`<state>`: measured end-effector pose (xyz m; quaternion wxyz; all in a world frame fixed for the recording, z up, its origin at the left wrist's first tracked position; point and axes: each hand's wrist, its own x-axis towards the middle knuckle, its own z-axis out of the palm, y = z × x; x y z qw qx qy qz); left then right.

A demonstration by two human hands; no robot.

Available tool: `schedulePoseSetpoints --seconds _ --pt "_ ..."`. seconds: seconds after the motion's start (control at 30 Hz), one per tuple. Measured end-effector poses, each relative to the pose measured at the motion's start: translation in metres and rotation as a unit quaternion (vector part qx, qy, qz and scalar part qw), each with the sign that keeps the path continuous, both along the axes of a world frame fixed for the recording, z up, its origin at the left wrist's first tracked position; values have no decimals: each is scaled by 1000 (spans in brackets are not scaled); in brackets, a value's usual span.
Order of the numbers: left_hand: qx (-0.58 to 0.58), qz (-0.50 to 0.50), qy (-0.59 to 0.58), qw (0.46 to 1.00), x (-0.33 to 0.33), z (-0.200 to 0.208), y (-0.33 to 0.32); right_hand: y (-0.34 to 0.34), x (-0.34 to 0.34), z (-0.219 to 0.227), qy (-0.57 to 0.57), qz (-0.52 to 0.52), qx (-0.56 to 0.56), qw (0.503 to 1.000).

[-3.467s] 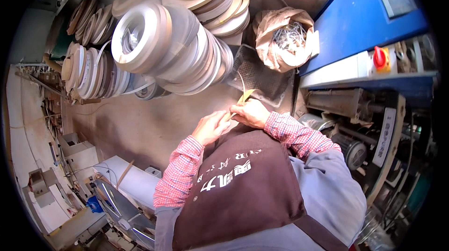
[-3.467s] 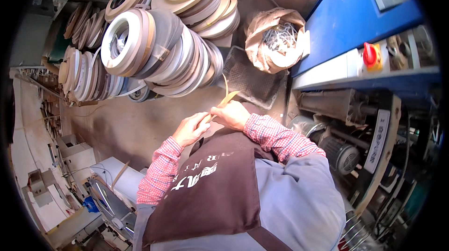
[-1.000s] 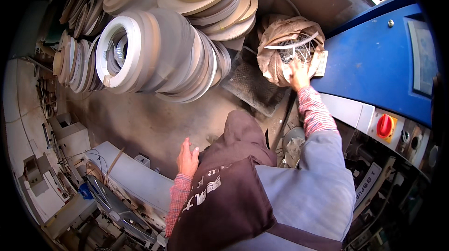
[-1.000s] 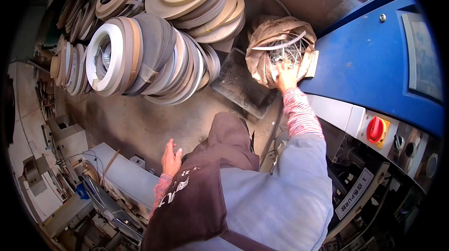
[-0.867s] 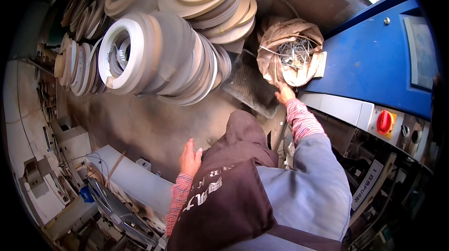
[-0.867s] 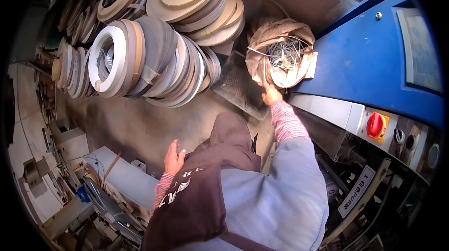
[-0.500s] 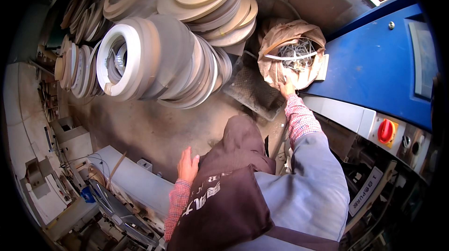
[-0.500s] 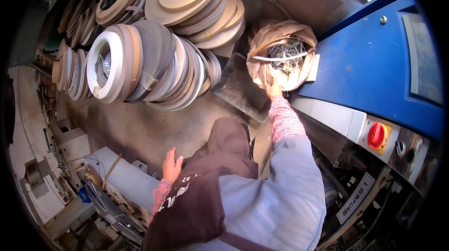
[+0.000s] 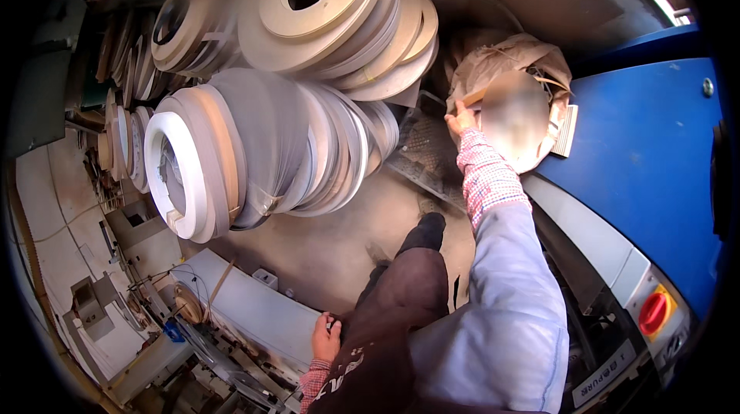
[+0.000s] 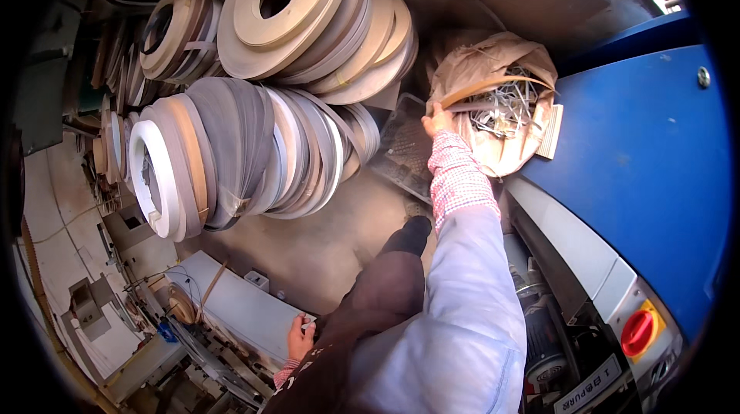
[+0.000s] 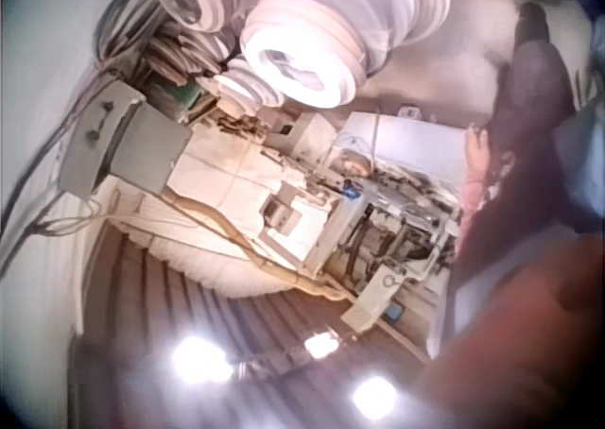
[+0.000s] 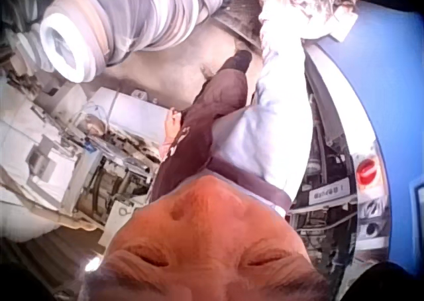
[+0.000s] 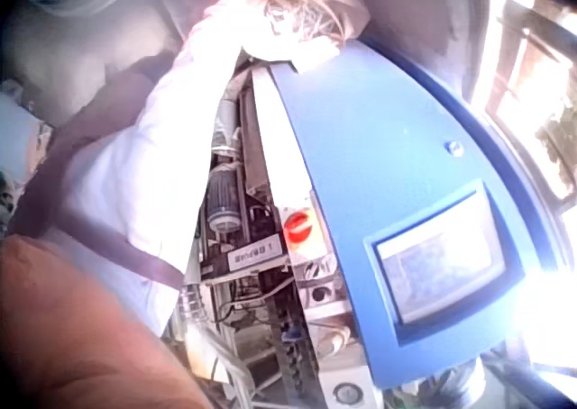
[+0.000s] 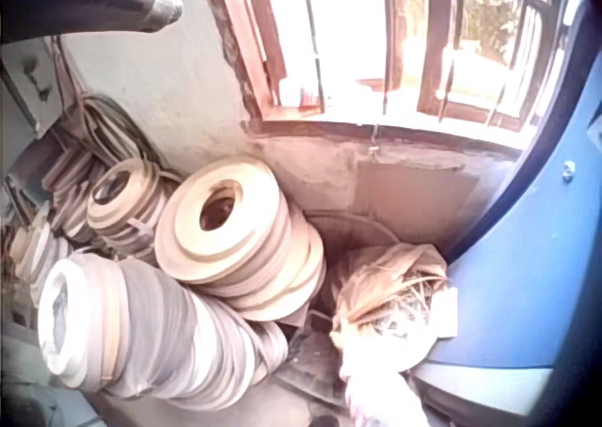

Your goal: The person feeds wooden planks through a surface planer, retrieves the processed pieces, and stacks them. They also operate a computer interface and handle rolls of material in a workshop setting.

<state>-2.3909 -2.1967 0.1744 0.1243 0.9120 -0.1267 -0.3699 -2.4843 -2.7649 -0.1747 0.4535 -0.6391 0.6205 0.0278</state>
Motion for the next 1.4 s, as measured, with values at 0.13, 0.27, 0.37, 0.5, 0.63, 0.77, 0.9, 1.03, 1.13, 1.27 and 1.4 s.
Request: schedulePoseSetpoints --seconds 0.13,0.27,0.37,0.5,0.63,0.77,0.9,1.03,1.13,1.27,1.4 --pt "-14 78 40 996 -5 -2 8 38 -31 -24 -74 -85 -129 985" --pt "-43 107 64 991 -5 -5 4 100 -69 -15 -154 -237 -112 953" --pt "-32 95 80 992 -1 -8 -3 127 -90 -1 -225 -385 50 894" --pt "-53 83 87 991 10 -11 -7 117 -104 4 -332 -452 147 815" --pt "-66 49 65 995 21 -23 -1 49 -108 -2 -239 -299 113 917" --pt "-87 7 22 996 27 -34 11 -30 -112 -8 -209 -259 72 940" --pt "-9 26 43 999 26 -32 24 -23 -111 -27 -257 -255 246 899" --pt "-39 56 23 997 27 -40 37 27 -111 -60 -292 -286 349 843" --pt "-54 74 60 994 41 -54 56 58 -120 -78 -234 -243 322 885" --pt "-106 65 26 992 78 -66 98 123 -100 -91 -176 -150 322 918" --pt "-117 54 -14 992 131 -55 138 212 -10 -85 -82 16 343 935"
